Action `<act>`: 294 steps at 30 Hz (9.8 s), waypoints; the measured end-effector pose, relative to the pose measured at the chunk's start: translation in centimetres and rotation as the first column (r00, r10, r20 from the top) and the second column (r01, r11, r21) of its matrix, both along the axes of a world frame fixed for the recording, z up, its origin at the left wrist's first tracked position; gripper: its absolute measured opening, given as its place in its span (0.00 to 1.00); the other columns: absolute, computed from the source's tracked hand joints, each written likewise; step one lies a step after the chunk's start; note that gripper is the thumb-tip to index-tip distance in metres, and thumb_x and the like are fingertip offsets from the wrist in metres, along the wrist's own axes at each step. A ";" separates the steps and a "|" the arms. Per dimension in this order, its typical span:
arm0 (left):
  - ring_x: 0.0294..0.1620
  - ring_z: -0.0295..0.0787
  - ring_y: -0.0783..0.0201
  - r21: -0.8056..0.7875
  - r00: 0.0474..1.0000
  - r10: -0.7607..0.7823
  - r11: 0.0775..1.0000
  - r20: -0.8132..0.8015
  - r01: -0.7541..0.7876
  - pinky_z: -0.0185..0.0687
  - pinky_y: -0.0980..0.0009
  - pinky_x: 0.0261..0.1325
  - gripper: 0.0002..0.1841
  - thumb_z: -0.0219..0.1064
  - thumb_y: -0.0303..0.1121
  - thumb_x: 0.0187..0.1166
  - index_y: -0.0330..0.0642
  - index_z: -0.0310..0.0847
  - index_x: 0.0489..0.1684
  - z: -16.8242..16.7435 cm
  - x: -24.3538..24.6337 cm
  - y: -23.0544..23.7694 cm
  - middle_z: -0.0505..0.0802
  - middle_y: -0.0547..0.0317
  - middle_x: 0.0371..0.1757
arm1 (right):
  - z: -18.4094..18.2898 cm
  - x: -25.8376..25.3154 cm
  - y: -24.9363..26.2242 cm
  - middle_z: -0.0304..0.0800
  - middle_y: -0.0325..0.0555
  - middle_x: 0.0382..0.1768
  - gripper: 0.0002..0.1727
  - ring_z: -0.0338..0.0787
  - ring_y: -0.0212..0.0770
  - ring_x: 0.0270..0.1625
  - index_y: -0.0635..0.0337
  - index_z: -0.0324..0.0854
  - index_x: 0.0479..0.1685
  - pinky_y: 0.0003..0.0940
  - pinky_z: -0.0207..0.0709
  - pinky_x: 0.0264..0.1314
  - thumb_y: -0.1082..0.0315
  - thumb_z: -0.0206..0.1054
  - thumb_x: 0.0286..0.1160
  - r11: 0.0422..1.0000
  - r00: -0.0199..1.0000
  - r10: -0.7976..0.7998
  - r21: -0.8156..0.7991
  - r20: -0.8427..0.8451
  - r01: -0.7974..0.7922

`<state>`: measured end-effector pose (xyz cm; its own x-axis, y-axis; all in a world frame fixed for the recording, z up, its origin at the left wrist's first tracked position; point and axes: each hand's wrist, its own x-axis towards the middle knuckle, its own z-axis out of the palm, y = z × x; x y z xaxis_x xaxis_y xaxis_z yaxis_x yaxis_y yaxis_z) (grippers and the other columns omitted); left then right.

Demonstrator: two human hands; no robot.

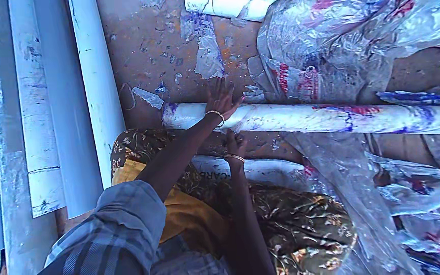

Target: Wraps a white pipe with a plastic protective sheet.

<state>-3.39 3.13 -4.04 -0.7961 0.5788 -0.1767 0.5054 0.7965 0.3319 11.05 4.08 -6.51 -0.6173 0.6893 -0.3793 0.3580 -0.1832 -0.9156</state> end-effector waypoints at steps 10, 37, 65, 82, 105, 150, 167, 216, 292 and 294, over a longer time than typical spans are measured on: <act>0.97 0.45 0.49 0.162 0.986 -0.056 0.986 0.155 0.031 0.30 0.38 0.93 0.36 0.45 0.61 0.91 0.49 0.62 0.92 0.8 -0.2 -1.0 0.64 0.49 0.93 | 0.5 2.3 -0.2 0.75 0.36 0.15 0.13 0.75 0.23 0.18 0.69 0.77 0.26 0.20 0.74 0.28 0.77 0.62 0.83 0.998 0.998 -0.062 0.022 0.009 0.062; 0.74 0.77 0.37 -0.035 0.617 0.522 0.780 0.589 -0.625 0.67 0.44 0.78 0.30 0.63 0.44 0.89 0.17 0.73 0.69 3.5 -6.3 -17.2 0.81 0.23 0.70 | -0.1 -1.3 3.0 0.75 0.56 0.83 0.28 0.66 0.63 0.89 0.55 0.82 0.77 0.74 0.44 0.89 0.76 0.68 0.73 0.261 0.846 0.405 0.843 0.346 -0.470; 0.69 0.85 0.34 0.161 0.977 0.061 0.982 0.203 -0.095 0.69 0.42 0.79 0.13 0.63 0.24 0.86 0.24 0.86 0.59 3.7 -8.8 -19.5 0.90 0.28 0.61 | 4.8 -10.0 7.9 0.77 0.69 0.77 0.30 0.69 0.68 0.85 0.72 0.79 0.72 0.64 0.41 0.92 0.64 0.79 0.72 0.470 0.710 0.483 0.532 0.513 -0.704; 0.69 0.85 0.31 0.099 0.962 0.272 0.957 0.029 -0.274 0.73 0.37 0.72 0.23 0.49 0.36 0.96 0.26 0.72 0.76 3.9 -7.0 -14.8 0.88 0.26 0.63 | 0.6 -4.3 1.7 0.69 0.67 0.84 0.42 0.62 0.73 0.88 0.47 0.78 0.82 0.79 0.42 0.84 0.57 0.83 0.58 0.223 0.794 0.183 0.762 0.580 -0.608; 0.76 0.80 0.36 0.314 0.784 0.497 0.727 0.372 -0.610 0.68 0.41 0.81 0.26 0.61 0.35 0.89 0.25 0.68 0.79 3.4 -9.0 -17.3 0.85 0.29 0.70 | -0.1 -5.1 -0.1 0.46 0.70 0.92 0.56 0.42 0.71 0.95 0.52 0.57 0.94 0.84 0.28 0.83 0.47 0.81 0.61 0.265 0.688 0.108 0.647 0.717 -0.715; 0.79 0.78 0.44 -0.054 0.699 0.574 0.788 0.427 -0.614 0.68 0.46 0.81 0.24 0.55 0.42 0.92 0.30 0.76 0.74 7.6 -3.7 -15.4 0.83 0.35 0.75 | 3.0 -9.8 2.3 0.54 0.67 0.91 0.63 0.47 0.69 0.94 0.50 0.58 0.93 0.84 0.24 0.84 0.47 0.87 0.46 0.239 0.573 0.204 0.527 0.794 -0.816; 0.72 0.86 0.37 0.070 0.963 -0.269 0.961 0.018 0.267 0.71 0.44 0.80 0.16 0.61 0.21 0.85 0.29 0.85 0.68 5.7 -7.5 -23.9 0.89 0.35 0.68 | 2.4 -9.8 2.6 0.52 0.66 0.91 0.59 0.44 0.68 0.95 0.49 0.60 0.92 0.85 0.21 0.83 0.46 0.86 0.51 0.264 0.580 0.243 0.522 0.778 -0.811; 0.61 0.91 0.38 0.255 0.985 -0.165 0.951 -0.053 0.173 0.80 0.46 0.71 0.10 0.67 0.20 0.79 0.23 0.90 0.51 2.5 -6.1 -23.6 0.93 0.32 0.57 | 1.9 -9.8 3.1 0.55 0.67 0.90 0.59 0.46 0.69 0.94 0.50 0.60 0.92 0.84 0.21 0.83 0.46 0.86 0.52 0.223 0.581 0.276 0.537 0.766 -0.814; 0.67 0.86 0.32 0.209 0.843 0.538 0.823 0.014 -0.529 0.74 0.35 0.72 0.25 0.66 0.44 0.85 0.31 0.81 0.70 3.4 1.7 -14.8 0.89 0.28 0.63 | 1.9 -8.7 2.9 0.54 0.61 0.92 0.57 0.45 0.66 0.95 0.50 0.64 0.90 0.84 0.24 0.84 0.59 0.88 0.49 0.227 0.642 0.334 0.602 0.690 -0.765; 0.84 0.69 0.35 0.336 0.728 0.676 0.664 0.113 -0.668 0.62 0.44 0.85 0.35 0.65 0.46 0.86 0.31 0.65 0.85 2.2 0.1 -15.7 0.74 0.26 0.81 | 2.7 -7.5 3.7 0.51 0.56 0.94 0.56 0.39 0.60 0.97 0.51 0.61 0.92 0.78 0.22 0.88 0.56 0.86 0.56 0.269 0.624 0.405 0.565 0.668 -0.780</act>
<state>-3.25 -12.54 -1.80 -0.9934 -0.0973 -0.0606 -0.1136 0.7640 0.6351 3.57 7.75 -3.76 -0.9414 0.2670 -0.2062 0.3214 0.8956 -0.3074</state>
